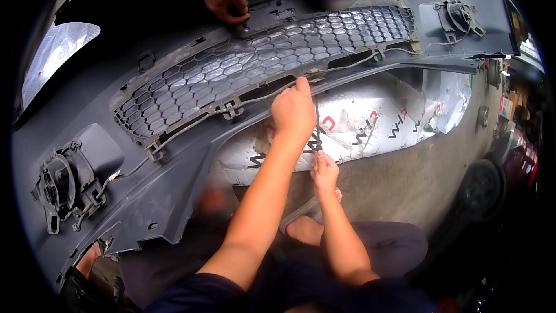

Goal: The person uses a screwdriver to secure a grille onto a car bumper. They repeatedly tighten screws along the edge of the grille while another person holds the bumper steady.

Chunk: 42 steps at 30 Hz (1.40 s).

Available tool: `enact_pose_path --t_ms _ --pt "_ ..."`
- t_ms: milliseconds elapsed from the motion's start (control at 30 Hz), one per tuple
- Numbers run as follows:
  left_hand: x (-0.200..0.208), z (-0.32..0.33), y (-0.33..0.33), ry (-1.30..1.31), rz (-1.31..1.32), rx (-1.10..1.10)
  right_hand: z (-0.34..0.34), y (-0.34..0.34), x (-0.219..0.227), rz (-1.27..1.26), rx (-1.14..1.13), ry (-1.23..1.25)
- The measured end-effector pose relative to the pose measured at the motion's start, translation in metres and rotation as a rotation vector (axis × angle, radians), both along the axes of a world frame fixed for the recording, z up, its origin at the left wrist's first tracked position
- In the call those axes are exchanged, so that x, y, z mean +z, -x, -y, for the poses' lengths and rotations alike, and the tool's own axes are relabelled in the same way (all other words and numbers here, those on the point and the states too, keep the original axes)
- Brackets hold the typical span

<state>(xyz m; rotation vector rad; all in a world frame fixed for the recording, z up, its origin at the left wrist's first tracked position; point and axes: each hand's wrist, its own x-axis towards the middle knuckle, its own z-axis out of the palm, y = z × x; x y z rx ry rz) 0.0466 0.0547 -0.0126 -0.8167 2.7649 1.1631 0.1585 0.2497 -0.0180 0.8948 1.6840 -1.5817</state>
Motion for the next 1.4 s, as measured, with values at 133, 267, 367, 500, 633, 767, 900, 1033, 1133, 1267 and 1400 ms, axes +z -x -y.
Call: enact_pose_path --t_ms 133,267,367,500,633,767,900,1033,1133,1267,1400 --pt "0.004 0.001 0.000 -0.024 0.016 0.002 -0.015 0.008 0.005 0.520 -0.267 0.538" --pt "0.003 0.003 -0.002 -0.039 -0.024 0.010 0.007 -0.014 -0.001 0.030 -0.009 -0.067" --pt "0.000 0.001 -0.005 -0.017 -0.086 0.014 0.025 -0.023 -0.003 -0.276 0.104 -0.485" --pt "0.006 0.005 -0.001 -0.073 -0.031 -0.001 0.017 -0.017 -0.007 -0.133 0.037 -0.294" --pt "0.004 0.008 -0.001 -0.068 -0.007 -0.029 0.017 -0.002 0.004 0.186 -0.171 0.211" --pt "0.005 0.008 0.000 -0.057 0.026 -0.027 -0.001 0.003 0.002 0.427 -0.285 0.686" --pt "0.007 0.009 -0.004 -0.135 -0.040 -0.067 0.019 -0.022 -0.015 -0.158 -0.093 -0.050" --pt "0.003 0.011 -0.007 -0.175 -0.073 -0.034 0.024 -0.022 -0.017 -0.691 0.165 -0.717" --pt "0.005 0.008 -0.010 -0.170 -0.056 -0.038 0.018 -0.016 -0.011 -0.545 0.066 -0.460" --pt "0.004 0.008 -0.009 -0.097 -0.082 -0.029 -0.013 0.008 -0.002 0.250 -0.210 0.598" --pt "0.008 0.008 -0.004 -0.122 -0.044 0.020 -0.008 -0.004 -0.013 0.080 -0.144 0.342"
